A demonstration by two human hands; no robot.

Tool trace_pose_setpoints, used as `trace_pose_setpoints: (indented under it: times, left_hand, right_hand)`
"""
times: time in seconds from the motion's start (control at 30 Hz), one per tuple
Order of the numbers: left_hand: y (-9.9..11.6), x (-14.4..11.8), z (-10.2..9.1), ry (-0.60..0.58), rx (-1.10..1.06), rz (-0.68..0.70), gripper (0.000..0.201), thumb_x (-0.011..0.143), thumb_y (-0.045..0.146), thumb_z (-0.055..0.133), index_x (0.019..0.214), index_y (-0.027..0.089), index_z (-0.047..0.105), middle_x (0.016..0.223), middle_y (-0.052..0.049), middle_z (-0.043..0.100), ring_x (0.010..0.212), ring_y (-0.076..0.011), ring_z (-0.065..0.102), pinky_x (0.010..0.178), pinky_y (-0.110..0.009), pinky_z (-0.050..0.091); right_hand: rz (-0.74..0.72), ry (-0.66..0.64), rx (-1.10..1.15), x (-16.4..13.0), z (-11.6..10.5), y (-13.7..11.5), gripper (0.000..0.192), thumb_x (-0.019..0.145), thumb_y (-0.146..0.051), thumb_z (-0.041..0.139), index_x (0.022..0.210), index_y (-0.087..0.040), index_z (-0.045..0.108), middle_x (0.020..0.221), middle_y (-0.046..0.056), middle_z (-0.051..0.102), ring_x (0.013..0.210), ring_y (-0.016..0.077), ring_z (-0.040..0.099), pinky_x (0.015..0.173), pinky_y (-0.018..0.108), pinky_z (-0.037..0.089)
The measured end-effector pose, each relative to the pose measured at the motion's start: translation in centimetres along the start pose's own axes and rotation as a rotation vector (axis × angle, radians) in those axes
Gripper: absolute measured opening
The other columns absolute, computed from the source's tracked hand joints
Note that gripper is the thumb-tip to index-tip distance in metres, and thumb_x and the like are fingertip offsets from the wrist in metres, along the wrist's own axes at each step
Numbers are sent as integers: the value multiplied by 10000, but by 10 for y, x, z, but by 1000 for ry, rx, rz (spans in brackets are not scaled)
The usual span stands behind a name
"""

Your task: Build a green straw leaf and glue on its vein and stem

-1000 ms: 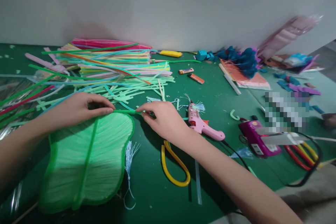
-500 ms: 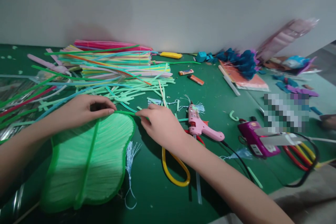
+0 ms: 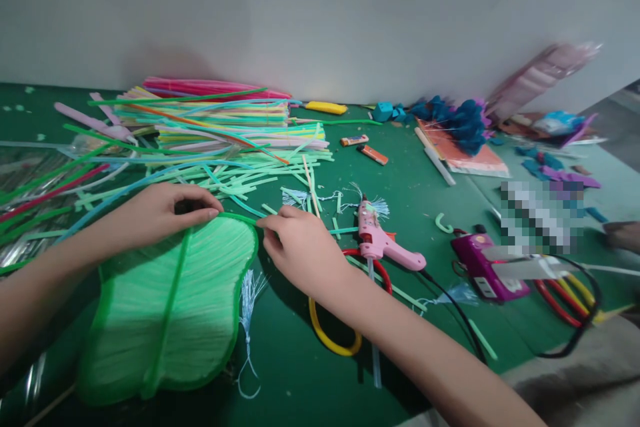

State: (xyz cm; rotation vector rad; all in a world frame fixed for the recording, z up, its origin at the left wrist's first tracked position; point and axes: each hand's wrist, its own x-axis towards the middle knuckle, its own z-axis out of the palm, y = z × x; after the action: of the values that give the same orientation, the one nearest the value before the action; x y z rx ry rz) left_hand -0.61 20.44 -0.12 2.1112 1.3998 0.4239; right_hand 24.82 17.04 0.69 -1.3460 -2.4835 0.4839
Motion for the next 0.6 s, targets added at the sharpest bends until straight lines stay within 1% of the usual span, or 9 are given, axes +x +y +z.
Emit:
trace_pose_setpoints:
  times: [0.1, 0.2, 0.27, 0.4, 0.6]
  left_hand:
    - [4, -5, 5, 63, 59, 55, 337, 902, 476, 532, 953, 232, 759, 931, -28, 770, 807, -205, 677, 715, -311, 497]
    - [10, -14, 16, 164, 147, 143, 383, 945, 453, 468, 1063, 216, 746, 1058, -70, 743, 991, -258, 638, 877, -398, 476]
    - [12, -21, 26, 215, 205, 193, 388, 954, 424, 467, 1127, 202, 734, 1090, -91, 728, 1041, -286, 613, 924, -450, 449]
    - [12, -30, 38, 266, 286, 246, 388, 973, 376, 473, 1185, 156, 712, 1078, -114, 727, 1015, -303, 620, 900, -476, 454]
    - [10, -29, 39, 293, 341, 286, 362, 983, 336, 474, 1165, 141, 717, 1048, -114, 726, 977, -294, 631, 860, -459, 477]
  right_hand:
    - [13, -14, -4, 0, 1, -1, 304, 915, -110, 541, 1115, -170, 763, 872, 67, 692, 767, 180, 642, 728, 299, 462]
    - [27, -30, -4, 0, 0, -2, 304, 918, -113, 537, 1116, -179, 759, 893, 67, 694, 787, 184, 643, 735, 303, 459]
    - [29, -36, -5, 0, 0, -3, 302, 923, -118, 531, 1111, -184, 759, 886, 63, 688, 792, 184, 641, 737, 303, 458]
    - [10, -40, -20, -1, -2, -4, 294, 933, -126, 518, 1088, -177, 762, 853, 60, 670, 786, 187, 637, 727, 304, 455]
    - [1, -45, 1, -4, 0, -8, 283, 933, -121, 532, 1088, -175, 762, 845, 59, 669, 774, 188, 639, 713, 307, 457]
